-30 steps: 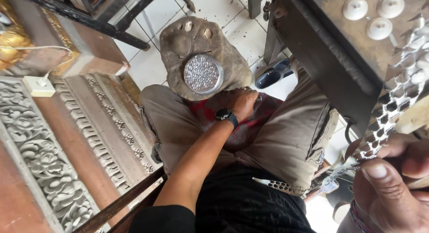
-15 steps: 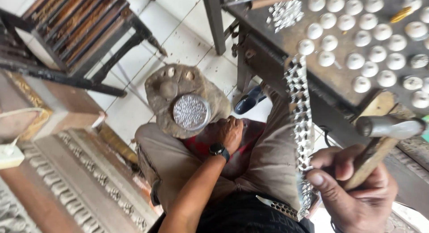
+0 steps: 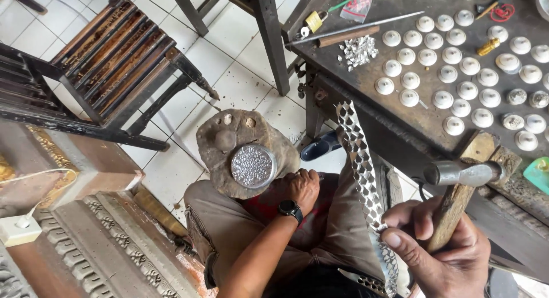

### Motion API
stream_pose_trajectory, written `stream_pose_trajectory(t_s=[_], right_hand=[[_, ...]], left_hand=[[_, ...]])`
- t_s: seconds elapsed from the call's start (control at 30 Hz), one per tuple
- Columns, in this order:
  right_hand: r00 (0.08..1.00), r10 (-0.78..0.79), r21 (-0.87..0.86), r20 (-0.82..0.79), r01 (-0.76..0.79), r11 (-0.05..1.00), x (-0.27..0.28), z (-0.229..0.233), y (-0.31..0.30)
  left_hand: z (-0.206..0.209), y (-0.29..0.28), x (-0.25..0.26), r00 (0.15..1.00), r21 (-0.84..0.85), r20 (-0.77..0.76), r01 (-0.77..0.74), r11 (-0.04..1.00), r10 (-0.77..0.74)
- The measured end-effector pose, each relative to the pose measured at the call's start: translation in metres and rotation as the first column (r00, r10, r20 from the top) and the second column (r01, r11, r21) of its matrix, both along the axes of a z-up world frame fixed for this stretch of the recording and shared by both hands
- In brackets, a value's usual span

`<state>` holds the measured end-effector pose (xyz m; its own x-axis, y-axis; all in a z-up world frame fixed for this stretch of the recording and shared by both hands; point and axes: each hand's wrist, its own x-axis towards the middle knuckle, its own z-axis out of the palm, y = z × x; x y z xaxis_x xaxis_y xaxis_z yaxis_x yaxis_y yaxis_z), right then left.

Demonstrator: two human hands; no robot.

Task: Punching decorative patterns onto a metal strip using a hammer and a punch over a textured anvil.

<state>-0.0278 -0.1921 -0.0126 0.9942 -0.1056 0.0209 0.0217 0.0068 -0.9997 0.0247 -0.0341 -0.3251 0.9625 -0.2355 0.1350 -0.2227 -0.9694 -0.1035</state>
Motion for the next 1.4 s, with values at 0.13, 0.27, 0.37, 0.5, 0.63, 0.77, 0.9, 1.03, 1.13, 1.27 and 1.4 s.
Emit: stream_pose_trajectory(t_s=[0.13, 0.27, 0.37, 0.5, 0.63, 0.77, 0.9, 1.03, 1.13, 1.27, 1.4], right_hand=[[0.999, -0.047, 0.004, -0.009, 0.047, 0.999, -0.002, -0.007, -0.001], [0.997, -0.076, 0.06, 0.009, 0.075, 0.995, -0.003, -0.01, 0.002], [0.995, -0.103, 0.03, -0.01, 0.103, 0.994, -0.004, -0.01, 0.003], [0.995, -0.098, 0.054, -0.03, 0.1, 0.994, -0.003, -0.012, 0.001], [0.999, -0.05, 0.024, 0.013, 0.05, 0.998, -0.001, -0.013, -0.001], [1.0, -0.028, 0.05, -0.006, 0.028, 0.998, 0.0, -0.013, -0.002], [1.0, -0.022, 0.049, 0.009, 0.022, 0.999, 0.0, -0.013, -0.004], [1.0, -0.022, 0.063, 0.006, 0.022, 0.998, -0.001, -0.014, -0.004], [1.0, -0.025, 0.075, 0.006, 0.025, 0.997, 0.0, -0.016, -0.004], [0.999, -0.037, 0.07, 0.006, 0.037, 0.997, 0.001, -0.015, -0.001], [0.999, -0.034, 0.065, 0.012, 0.033, 0.997, 0.002, -0.014, 0.0]], left_hand=[[0.001, 0.002, 0.002, 0.999, 0.031, -0.013, 0.053, 0.998, -0.052], [-0.006, 0.004, 0.004, 0.998, -0.02, -0.015, 0.059, 0.998, -0.059], [-0.036, 0.005, 0.007, 0.999, -0.138, 0.043, 0.009, 0.99, -0.003], [-0.04, 0.008, 0.007, 0.997, -0.222, 0.057, -0.034, 0.974, 0.048], [-0.038, 0.008, 0.003, 0.992, -0.408, 0.001, -0.114, 0.906, 0.125], [-0.04, 0.004, 0.001, 0.993, -0.266, 0.027, -0.106, 0.958, 0.118], [-0.036, 0.003, 0.008, 0.982, -0.298, -0.077, -0.19, 0.935, 0.175], [-0.027, 0.005, 0.011, 0.97, -0.382, -0.133, -0.241, 0.892, 0.205], [-0.028, 0.007, 0.01, 0.974, -0.433, -0.128, -0.224, 0.873, 0.186], [-0.018, 0.011, 0.01, 0.953, -0.52, -0.266, -0.268, 0.811, 0.145], [-0.023, 0.013, 0.012, 0.944, -0.654, -0.258, -0.328, 0.681, 0.207]])
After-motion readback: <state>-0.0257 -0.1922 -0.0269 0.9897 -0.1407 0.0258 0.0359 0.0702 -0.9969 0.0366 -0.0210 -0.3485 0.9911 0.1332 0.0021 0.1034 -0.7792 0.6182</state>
